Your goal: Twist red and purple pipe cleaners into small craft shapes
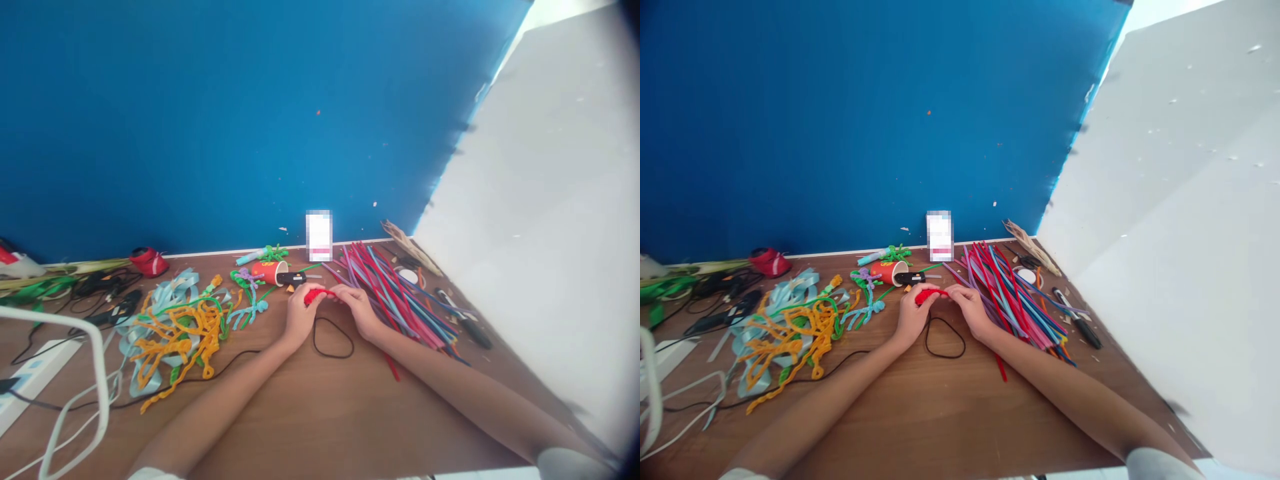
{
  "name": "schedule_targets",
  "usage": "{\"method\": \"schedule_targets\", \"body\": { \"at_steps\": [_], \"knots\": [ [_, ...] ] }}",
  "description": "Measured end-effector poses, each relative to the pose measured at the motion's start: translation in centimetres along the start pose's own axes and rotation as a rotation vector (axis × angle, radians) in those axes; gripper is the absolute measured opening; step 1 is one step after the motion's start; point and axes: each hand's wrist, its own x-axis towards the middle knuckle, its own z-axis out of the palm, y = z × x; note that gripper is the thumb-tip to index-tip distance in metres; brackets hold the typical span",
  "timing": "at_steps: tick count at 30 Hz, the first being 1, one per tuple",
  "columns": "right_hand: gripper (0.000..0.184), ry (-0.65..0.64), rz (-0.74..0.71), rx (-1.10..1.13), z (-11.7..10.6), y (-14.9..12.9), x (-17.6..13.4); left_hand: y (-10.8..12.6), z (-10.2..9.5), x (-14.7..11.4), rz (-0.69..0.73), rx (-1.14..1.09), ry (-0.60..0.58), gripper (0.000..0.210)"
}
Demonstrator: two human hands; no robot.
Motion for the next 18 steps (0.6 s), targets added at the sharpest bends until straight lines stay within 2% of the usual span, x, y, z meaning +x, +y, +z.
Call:
{"method": "schedule_targets", "body": {
  "at_steps": [4,11,18],
  "knots": [
    [0.028,-0.020,-0.001,-0.019,-0.23,0.02,0.05,-0.09,0.06,-0.04,-0.014,-0.024,0.008,0.014],
    [0.027,-0.057,-0.007,0.018,-0.49,0.19,0.16,0.15,0.04,-0.08,-0.023,-0.035,0.002,0.015],
    [0.013,-0.083,0.030,0.036,-0.68,0.14,0.03,0.41,0.02,-0.07,0.001,-0.064,0.010,0.012]
  ]
}}
